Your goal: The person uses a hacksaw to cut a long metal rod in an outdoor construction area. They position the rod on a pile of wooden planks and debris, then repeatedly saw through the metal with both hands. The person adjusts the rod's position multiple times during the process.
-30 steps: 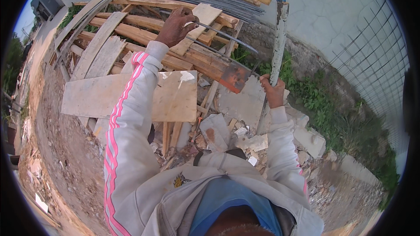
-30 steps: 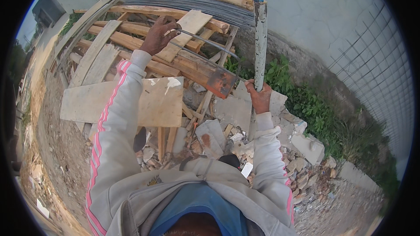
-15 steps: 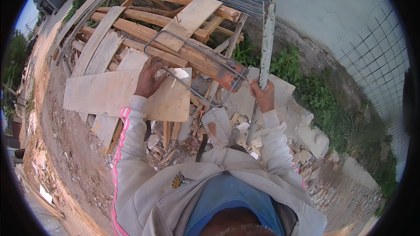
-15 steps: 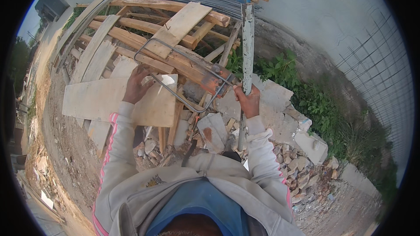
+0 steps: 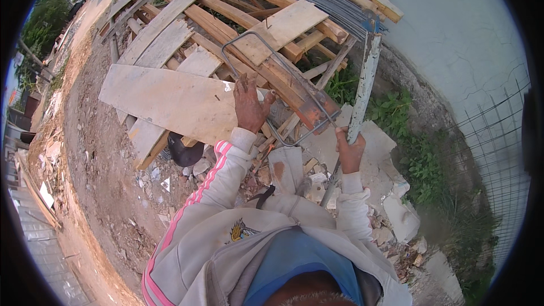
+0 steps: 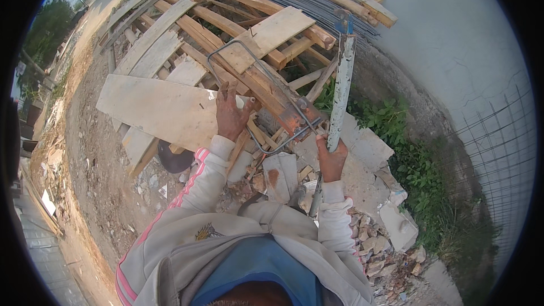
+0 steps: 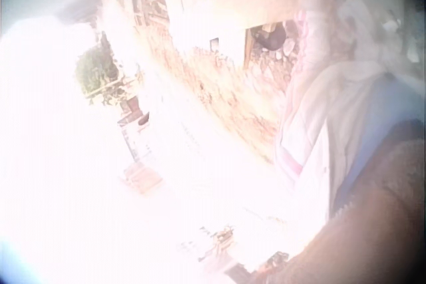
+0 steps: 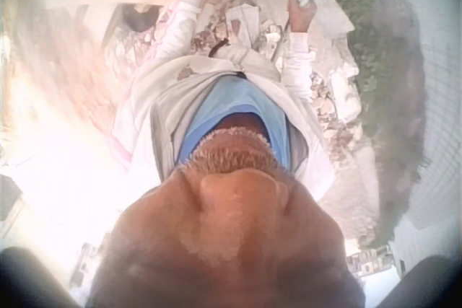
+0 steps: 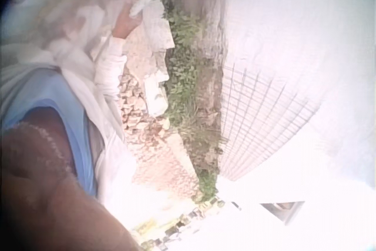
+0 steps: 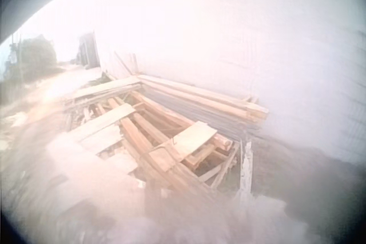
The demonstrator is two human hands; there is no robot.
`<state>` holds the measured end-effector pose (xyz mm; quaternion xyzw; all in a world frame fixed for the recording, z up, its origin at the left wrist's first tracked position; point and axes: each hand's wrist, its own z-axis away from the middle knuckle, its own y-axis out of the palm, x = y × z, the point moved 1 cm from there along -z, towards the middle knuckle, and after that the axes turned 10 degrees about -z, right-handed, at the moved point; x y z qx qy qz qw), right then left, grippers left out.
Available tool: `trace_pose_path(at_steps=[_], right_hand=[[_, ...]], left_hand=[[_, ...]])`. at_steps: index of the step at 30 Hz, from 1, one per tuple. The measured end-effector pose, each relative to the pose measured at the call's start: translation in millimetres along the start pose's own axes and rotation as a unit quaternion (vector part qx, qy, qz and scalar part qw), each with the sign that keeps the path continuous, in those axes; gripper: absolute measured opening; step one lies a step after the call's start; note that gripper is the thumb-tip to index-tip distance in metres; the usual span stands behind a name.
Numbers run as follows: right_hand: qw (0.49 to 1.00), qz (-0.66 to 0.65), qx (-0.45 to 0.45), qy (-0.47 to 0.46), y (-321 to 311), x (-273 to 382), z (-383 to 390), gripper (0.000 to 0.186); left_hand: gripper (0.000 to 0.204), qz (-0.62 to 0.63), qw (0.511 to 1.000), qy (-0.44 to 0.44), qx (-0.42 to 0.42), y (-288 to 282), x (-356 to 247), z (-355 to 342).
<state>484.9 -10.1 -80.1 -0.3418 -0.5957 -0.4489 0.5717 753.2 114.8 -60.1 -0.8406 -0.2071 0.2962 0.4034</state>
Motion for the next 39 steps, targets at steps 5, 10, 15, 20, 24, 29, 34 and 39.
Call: trace_pose_path(at_steps=[5,10,15,20,24,29,34,39], right_hand=[[1.000,0.017,0.008,0.003,-1.0,-1.0,2.4,0.015],[1.000,-0.014,-0.003,-0.003,4.7,-6.0,10.3,0.016],[0.999,-0.043,0.017,0.016,2.5,-4.2,7.6,0.017],[1.000,0.007,0.021,0.001,-13.8,1.9,5.5,0.022],[0.999,0.050,0.018,0.012,-59.8,36.0,4.6,0.025],[0.973,0.224,0.061,-0.010,-144.0,34.6,8.9,0.026],[0.919,0.373,0.082,-0.101,-210.8,21.1,20.8,0.032],[0.867,0.479,0.130,-0.050,-244.2,53.0,16.0,0.035]], left_hand=[[0.062,0.070,0.997,0.012,0.016,8.8,-17.2,-18.9],[0.051,0.187,0.981,-0.042,-0.028,14.6,-17.2,-30.8],[0.044,0.202,0.978,-0.046,-0.029,11.3,-18.3,-40.7],[0.041,0.214,0.971,-0.080,-0.072,30.3,-0.9,-34.8],[0.038,0.235,0.962,-0.106,-0.085,37.2,-7.7,-39.0],[0.034,0.235,0.956,-0.098,-0.145,38.4,-8.3,-40.4],[0.035,0.259,0.944,-0.134,-0.154,30.5,-12.0,-42.2],[0.039,0.318,0.926,-0.150,-0.138,33.9,-7.5,-38.0]])
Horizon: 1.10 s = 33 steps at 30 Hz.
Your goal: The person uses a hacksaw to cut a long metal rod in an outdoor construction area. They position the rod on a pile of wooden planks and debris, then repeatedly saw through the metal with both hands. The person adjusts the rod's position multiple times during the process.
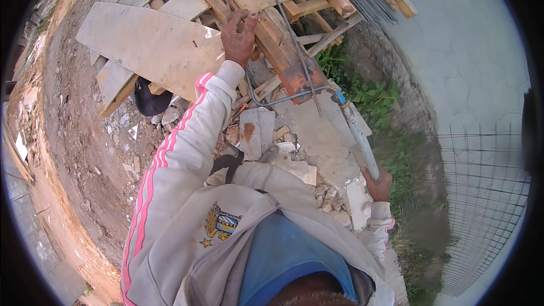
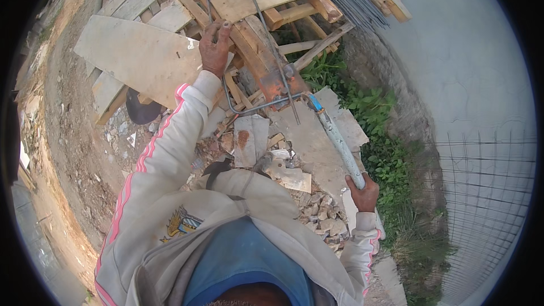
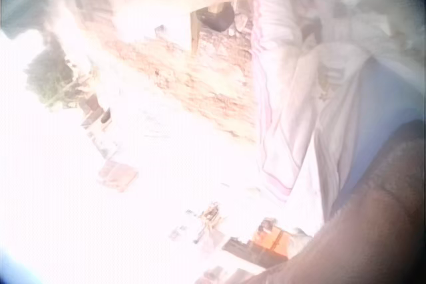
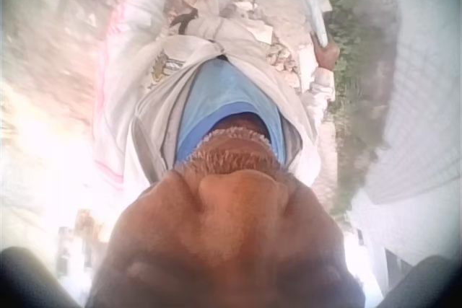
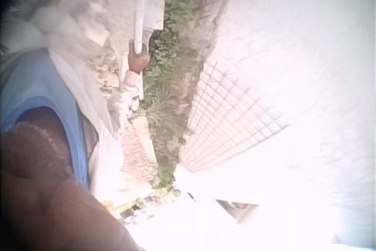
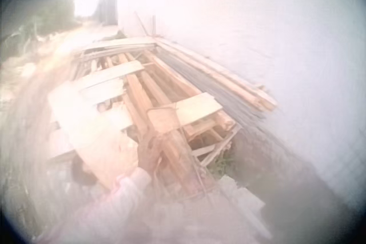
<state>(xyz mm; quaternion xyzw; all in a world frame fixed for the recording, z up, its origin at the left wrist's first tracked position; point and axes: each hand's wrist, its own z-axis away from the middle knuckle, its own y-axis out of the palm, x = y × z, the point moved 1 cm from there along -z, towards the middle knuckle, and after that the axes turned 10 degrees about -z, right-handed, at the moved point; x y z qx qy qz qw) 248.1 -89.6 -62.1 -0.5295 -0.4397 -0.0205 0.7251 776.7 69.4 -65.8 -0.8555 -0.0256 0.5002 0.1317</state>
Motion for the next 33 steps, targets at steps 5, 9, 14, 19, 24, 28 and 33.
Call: trace_pose_path(at_steps=[5,9,14,19,24,28,33], right_hand=[[0.997,0.034,0.025,-0.059,-22.2,-7.9,-20.0,0.036],[0.990,0.100,0.063,-0.080,-35.3,2.2,-49.6,0.035],[0.980,0.146,0.090,-0.102,-46.1,-8.9,-79.5,0.036],[0.964,0.173,0.120,-0.159,-54.3,-7.4,-116.1,0.038],[0.942,0.224,0.141,-0.205,-65.6,-1.4,-158.4,0.030],[0.943,0.214,0.146,-0.206,-73.1,2.9,-182.1,0.030],[0.938,0.215,0.164,-0.218,-74.8,12.3,-197.4,0.029]], left_hand=[[0.037,-0.009,1.000,0.006,-0.022,6.2,-5.8,0.3],[0.040,-0.039,0.999,0.004,0.004,1.9,-2.8,1.5],[0.041,-0.050,0.998,-0.002,0.025,1.2,-1.2,-0.9],[0.044,-0.090,0.996,0.028,0.005,3.7,2.6,-1.0],[0.046,-0.098,0.995,0.031,0.010,4.0,2.5,0.1],[0.048,-0.106,0.994,0.027,0.016,5.6,10.1,-0.8],[0.050,-0.103,0.994,0.018,0.021,5.6,9.9,-0.7]])
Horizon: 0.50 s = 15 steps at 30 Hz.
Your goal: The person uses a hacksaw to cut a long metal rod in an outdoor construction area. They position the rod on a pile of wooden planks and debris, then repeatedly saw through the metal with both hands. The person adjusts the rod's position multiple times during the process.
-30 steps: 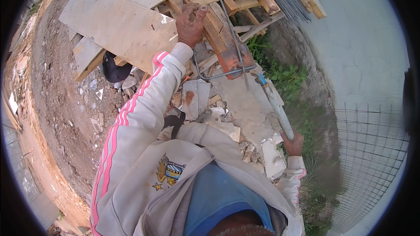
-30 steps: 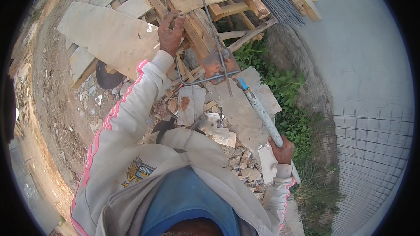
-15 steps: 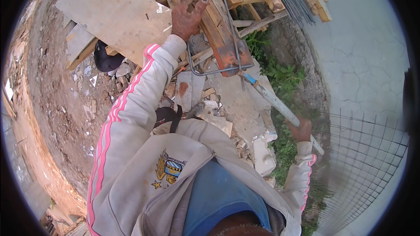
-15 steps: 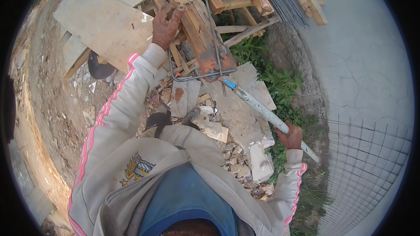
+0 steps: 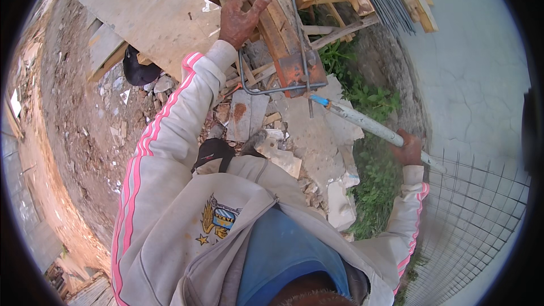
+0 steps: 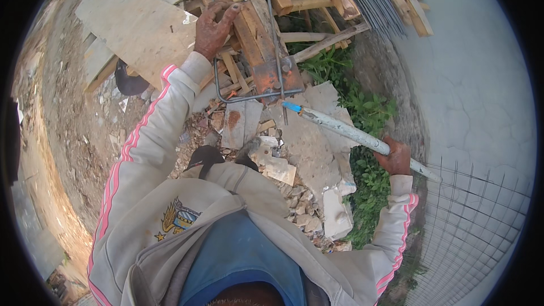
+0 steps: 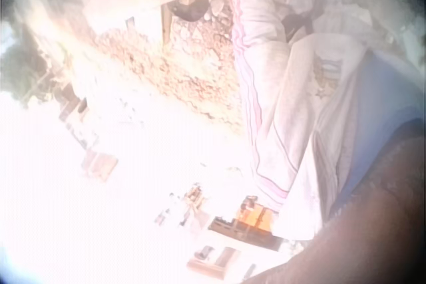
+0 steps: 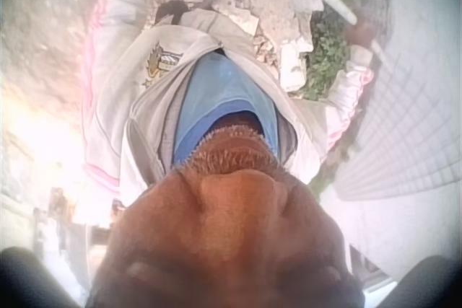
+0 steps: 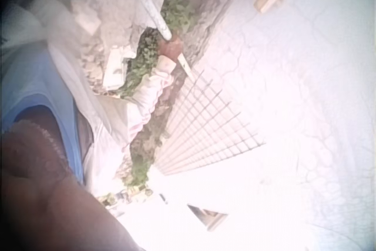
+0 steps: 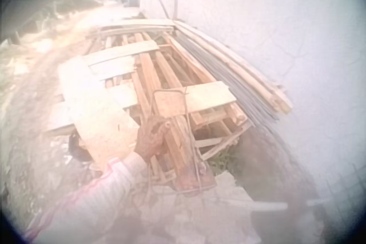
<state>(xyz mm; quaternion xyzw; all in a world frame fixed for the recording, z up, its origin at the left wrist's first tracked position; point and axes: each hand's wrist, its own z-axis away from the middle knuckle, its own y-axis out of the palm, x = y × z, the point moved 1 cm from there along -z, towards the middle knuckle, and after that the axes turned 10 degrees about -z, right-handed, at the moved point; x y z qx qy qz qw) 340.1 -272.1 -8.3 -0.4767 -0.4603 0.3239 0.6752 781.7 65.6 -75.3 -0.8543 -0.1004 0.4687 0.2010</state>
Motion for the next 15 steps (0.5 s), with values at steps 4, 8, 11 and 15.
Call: trace_pose_path(at_steps=[4,8,11,15], right_hand=[[0.999,-0.006,-0.001,-0.032,2.3,-3.4,-3.0,0.028],[1.000,0.002,0.000,-0.031,7.3,-6.0,-7.2,0.029],[1.000,0.002,-0.003,-0.021,10.3,-4.6,-5.8,0.029],[0.999,-0.033,-0.010,0.001,27.2,-6.7,10.4,0.029]], left_hand=[[0.046,-0.016,1.000,0.005,0.021,-3.7,-6.9,0.6],[0.045,-0.024,0.999,-0.002,0.035,-7.2,-8.9,1.2],[0.045,-0.011,0.999,-0.001,0.030,-4.3,-7.7,0.0],[0.043,-0.030,0.999,0.008,0.026,-4.1,-7.9,0.1]])
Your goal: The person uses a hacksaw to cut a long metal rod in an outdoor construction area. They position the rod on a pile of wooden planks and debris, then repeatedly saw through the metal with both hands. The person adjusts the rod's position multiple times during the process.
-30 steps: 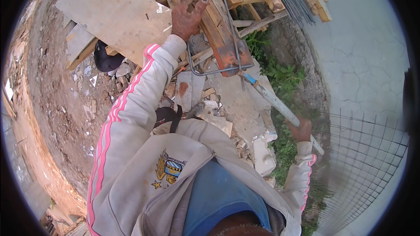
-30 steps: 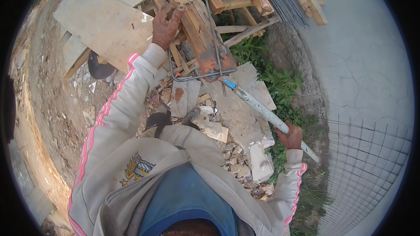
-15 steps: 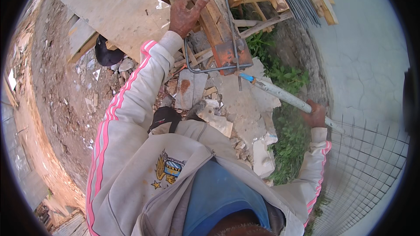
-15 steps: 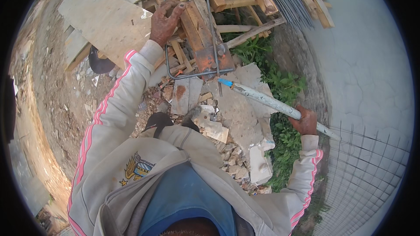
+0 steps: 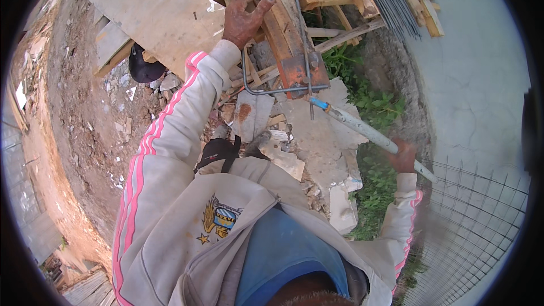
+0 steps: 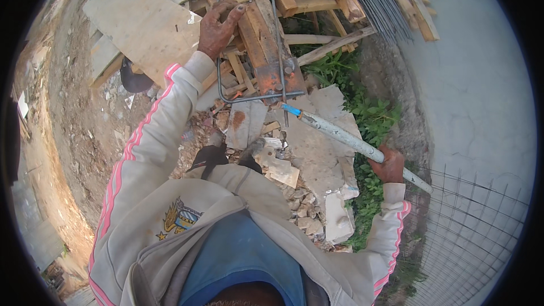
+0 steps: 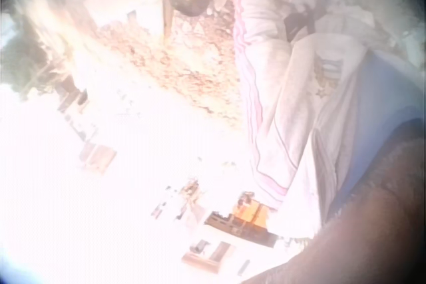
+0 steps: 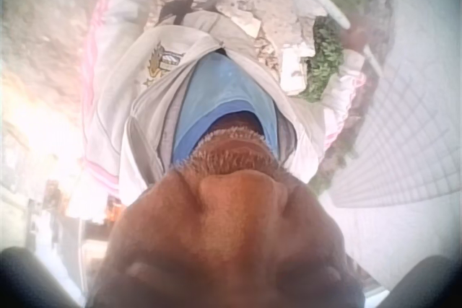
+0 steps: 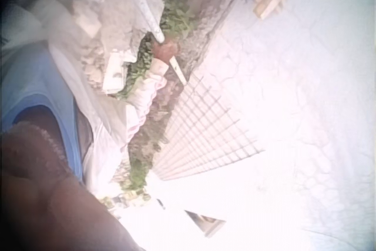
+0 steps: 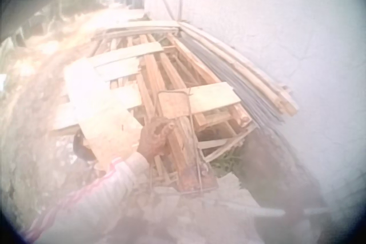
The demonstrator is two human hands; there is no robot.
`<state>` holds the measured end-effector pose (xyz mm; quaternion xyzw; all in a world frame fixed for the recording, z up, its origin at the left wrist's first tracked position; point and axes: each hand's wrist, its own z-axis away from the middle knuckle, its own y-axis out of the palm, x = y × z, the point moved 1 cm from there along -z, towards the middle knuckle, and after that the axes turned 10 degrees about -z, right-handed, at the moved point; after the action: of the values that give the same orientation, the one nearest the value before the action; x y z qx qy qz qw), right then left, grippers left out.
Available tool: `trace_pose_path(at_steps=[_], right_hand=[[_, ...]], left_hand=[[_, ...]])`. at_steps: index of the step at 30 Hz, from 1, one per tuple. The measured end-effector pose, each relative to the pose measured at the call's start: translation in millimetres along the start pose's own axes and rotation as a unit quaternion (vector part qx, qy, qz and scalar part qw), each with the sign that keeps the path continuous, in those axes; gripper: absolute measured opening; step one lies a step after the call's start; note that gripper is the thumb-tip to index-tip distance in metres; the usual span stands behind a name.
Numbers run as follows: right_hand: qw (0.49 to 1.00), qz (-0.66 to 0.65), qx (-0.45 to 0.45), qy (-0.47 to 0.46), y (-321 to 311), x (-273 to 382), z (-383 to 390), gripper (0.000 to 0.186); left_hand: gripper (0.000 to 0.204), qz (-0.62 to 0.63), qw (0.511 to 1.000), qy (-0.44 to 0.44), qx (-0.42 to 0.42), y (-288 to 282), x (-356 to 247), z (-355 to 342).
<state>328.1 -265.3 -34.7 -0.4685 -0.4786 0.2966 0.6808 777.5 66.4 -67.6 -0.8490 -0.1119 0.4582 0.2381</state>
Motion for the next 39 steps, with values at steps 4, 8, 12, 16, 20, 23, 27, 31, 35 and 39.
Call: trace_pose_path(at_steps=[4,8,12,16,20,23,27,31,35,39], right_hand=[[1.000,-0.001,-0.025,0.005,12.0,-2.0,9.9,0.028],[0.999,0.006,-0.047,0.019,13.4,3.9,15.9,0.026],[0.995,0.031,-0.085,0.048,12.4,13.2,21.7,0.025],[0.988,0.075,-0.101,0.094,14.2,24.1,25.8,0.025],[0.979,0.091,-0.147,0.112,17.0,43.1,39.0,0.024],[0.969,0.121,-0.157,0.148,26.8,59.6,56.9,0.025],[0.944,0.094,-0.220,0.227,76.2,108.1,113.7,0.032],[0.903,0.086,-0.272,0.321,138.5,194.7,153.3,0.031],[0.865,0.075,-0.270,0.417,165.3,262.3,165.1,0.029],[0.839,0.082,-0.298,0.447,164.6,281.5,164.1,0.028]], left_hand=[[0.041,-0.020,1.000,0.007,0.002,1.2,-1.1,-0.1],[0.039,-0.023,0.999,0.018,0.015,2.4,-3.9,0.2],[0.040,-0.071,0.996,0.050,0.027,2.3,-2.0,-0.2],[0.043,-0.091,0.991,0.087,0.054,2.7,-1.7,-0.6],[0.051,-0.152,0.973,0.150,0.085,-0.2,-8.0,2.0],[0.058,-0.200,0.948,0.231,0.087,3.8,-6.9,3.3],[0.063,-0.156,0.944,0.258,0.137,-0.5,-12.9,0.4],[0.066,-0.152,0.927,0.296,0.175,1.6,-8.9,1.4],[0.069,-0.123,0.919,0.341,0.157,2.6,-4.2,3.5],[0.075,-0.152,0.907,0.331,0.209,2.5,-6.8,3.3]])
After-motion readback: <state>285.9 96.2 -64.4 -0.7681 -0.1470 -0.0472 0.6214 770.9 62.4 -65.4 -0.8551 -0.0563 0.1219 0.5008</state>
